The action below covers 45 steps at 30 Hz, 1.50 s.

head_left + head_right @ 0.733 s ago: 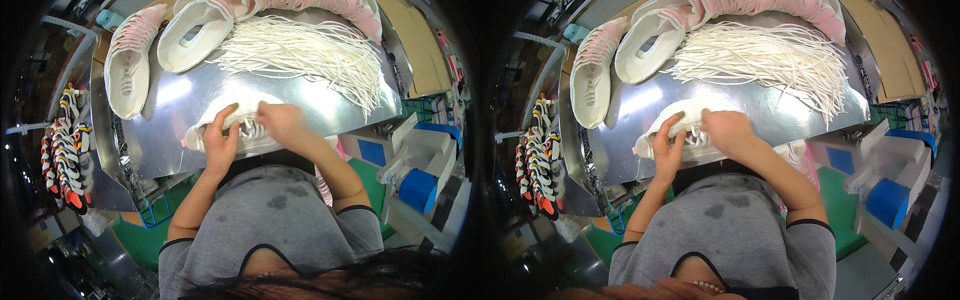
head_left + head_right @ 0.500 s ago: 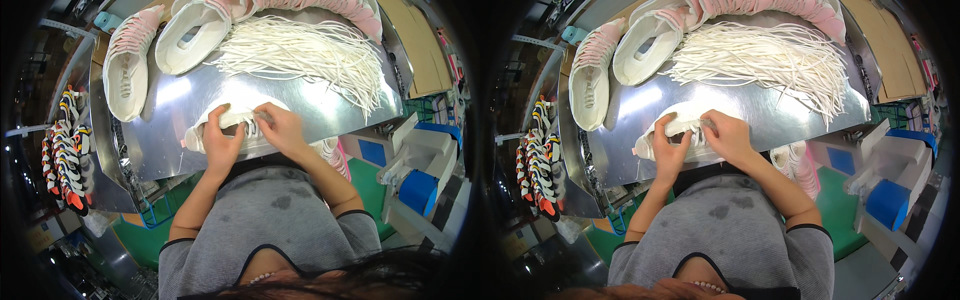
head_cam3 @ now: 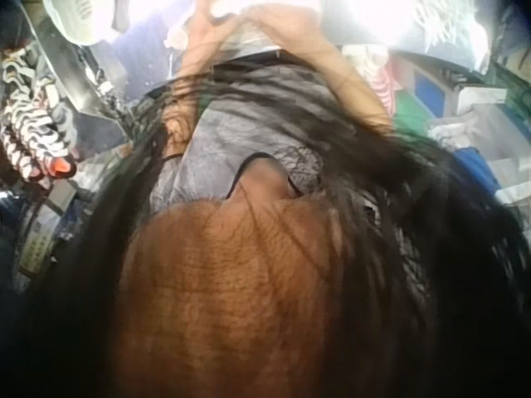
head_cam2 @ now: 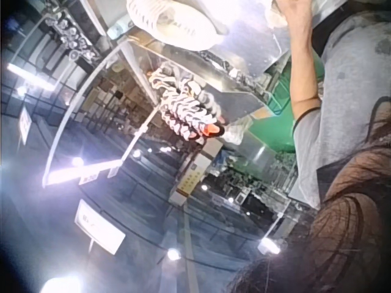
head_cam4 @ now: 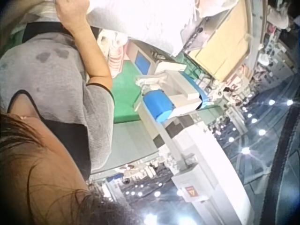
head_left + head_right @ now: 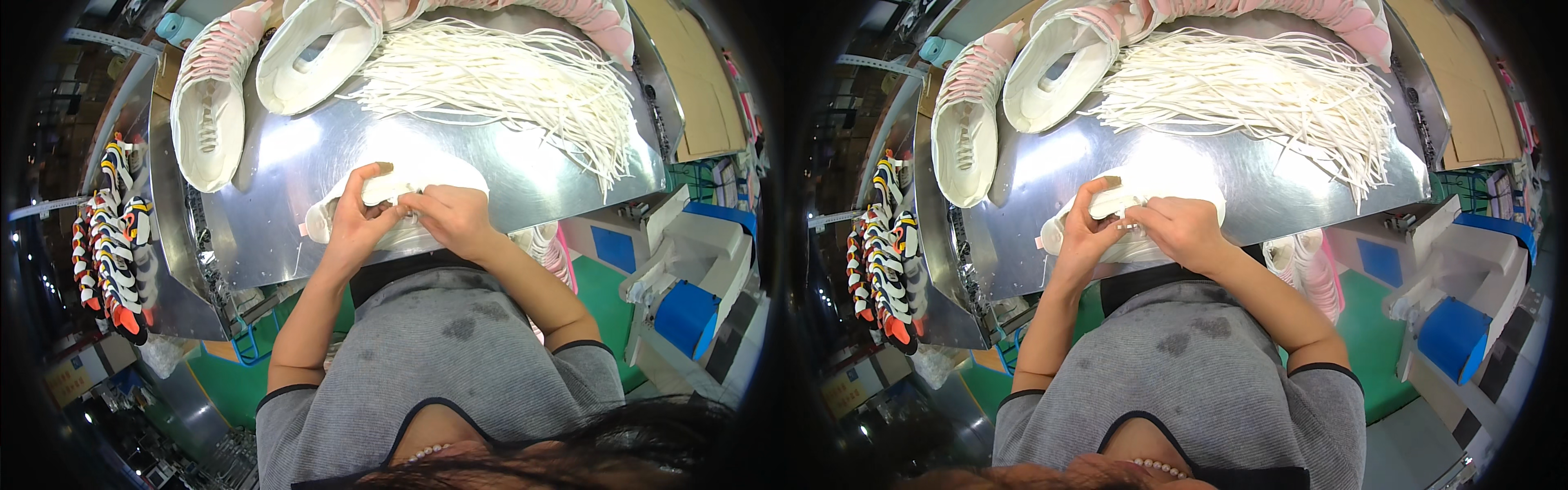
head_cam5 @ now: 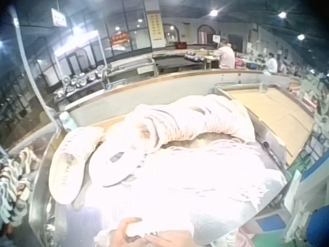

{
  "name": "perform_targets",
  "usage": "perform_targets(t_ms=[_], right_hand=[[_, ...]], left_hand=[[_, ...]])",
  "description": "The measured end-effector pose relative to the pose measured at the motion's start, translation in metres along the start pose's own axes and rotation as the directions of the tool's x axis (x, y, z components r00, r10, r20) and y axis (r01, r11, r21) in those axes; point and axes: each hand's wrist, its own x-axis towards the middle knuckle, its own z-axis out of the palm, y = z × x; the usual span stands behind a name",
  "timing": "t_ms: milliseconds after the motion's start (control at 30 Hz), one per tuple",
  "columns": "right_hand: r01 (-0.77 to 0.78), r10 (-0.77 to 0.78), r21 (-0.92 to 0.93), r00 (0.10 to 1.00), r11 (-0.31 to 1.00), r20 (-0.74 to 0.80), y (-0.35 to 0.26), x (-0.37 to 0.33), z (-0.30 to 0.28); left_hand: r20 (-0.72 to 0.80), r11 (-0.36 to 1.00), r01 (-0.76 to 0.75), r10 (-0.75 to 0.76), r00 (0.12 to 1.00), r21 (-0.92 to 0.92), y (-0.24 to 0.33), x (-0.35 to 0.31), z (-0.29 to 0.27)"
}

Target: The person laces white sneakers by hand. The person takes a white lace from a pile on the table and threads it through the eyelets of a shoe, one after another, until the shoe is laced.

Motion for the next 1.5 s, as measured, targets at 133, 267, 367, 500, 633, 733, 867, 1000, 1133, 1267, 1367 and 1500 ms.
perform_targets(t_ms=[133, 267, 367, 500, 633, 733, 867, 1000, 1133, 1267, 1367, 1500], right_hand=[[0.001, 0.0, 0.035, 1.0, 0.999, -0.025, 0.005, 0.004, 0.006], [-0.224, 0.207, 0.217, 0.973, 0.95, 0.099, -0.01, 0.004, -0.016], [-0.072, -0.061, 0.607, 0.979, 0.791, 0.195, -0.044, -0.005, -0.033], [-0.175, -0.009, 0.654, 0.963, 0.736, 0.268, -0.048, -0.008, -0.034], [-0.483, 0.394, 0.479, 0.875, 0.732, 0.28, -0.025, -0.018, -0.014], [-0.654, 0.523, 0.543, 0.753, 0.527, 0.4, -0.02, -0.025, -0.033], [-0.822, 0.728, 0.491, 0.521, 0.288, 0.446, -0.013, -0.033, -0.049], [-0.844, 0.655, 0.307, 0.536, 0.44, 0.533, -0.022, -0.021, -0.022], [-0.802, 0.687, 0.411, 0.589, 0.433, 0.425, -0.026, -0.02, -0.009], [-0.74, 0.691, 0.543, 0.63, 0.396, 0.354, -0.026, -0.007, -0.009], [-0.66, 0.645, 0.455, 0.733, 0.597, 0.217, -0.022, -0.005, 0.002], [-0.62, 0.606, 0.453, 0.77, 0.64, 0.197, -0.02, -0.009, 0.008]], left_hand=[[0.025, 0.999, -0.021, 0.022, 0.999, -0.038, -0.003, -0.001, 0.001], [-0.039, 0.995, -0.066, 0.069, 0.997, 0.075, 0.0, 0.006, 0.004], [-0.068, 0.998, -0.063, 0.062, 0.996, -0.009, -0.01, 0.019, 0.004], [-0.123, 0.995, -0.04, 0.051, 0.991, 0.089, -0.018, 0.032, 0.006], [-0.074, 0.984, -0.04, 0.053, 0.996, 0.176, -0.008, 0.028, 0.005], [-0.001, 0.895, -0.176, 0.194, 0.981, 0.41, 0.0, 0.006, 0.0], [0.072, 0.693, -0.347, 0.394, 0.916, 0.632, 0.006, -0.03, 0.001], [0.118, 0.581, -0.365, 0.418, 0.901, 0.727, -0.003, -0.032, 0.007], [0.093, 0.557, -0.37, 0.461, 0.883, 0.743, -0.006, -0.03, 0.005], [0.06, 0.654, -0.298, 0.361, 0.931, 0.695, 0.0, -0.031, 0.002], [0.087, 0.582, -0.295, 0.358, 0.93, 0.758, 0.004, -0.032, 0.005], [0.024, 0.578, -0.228, 0.338, 0.941, 0.784, -0.002, -0.028, 0.008]])
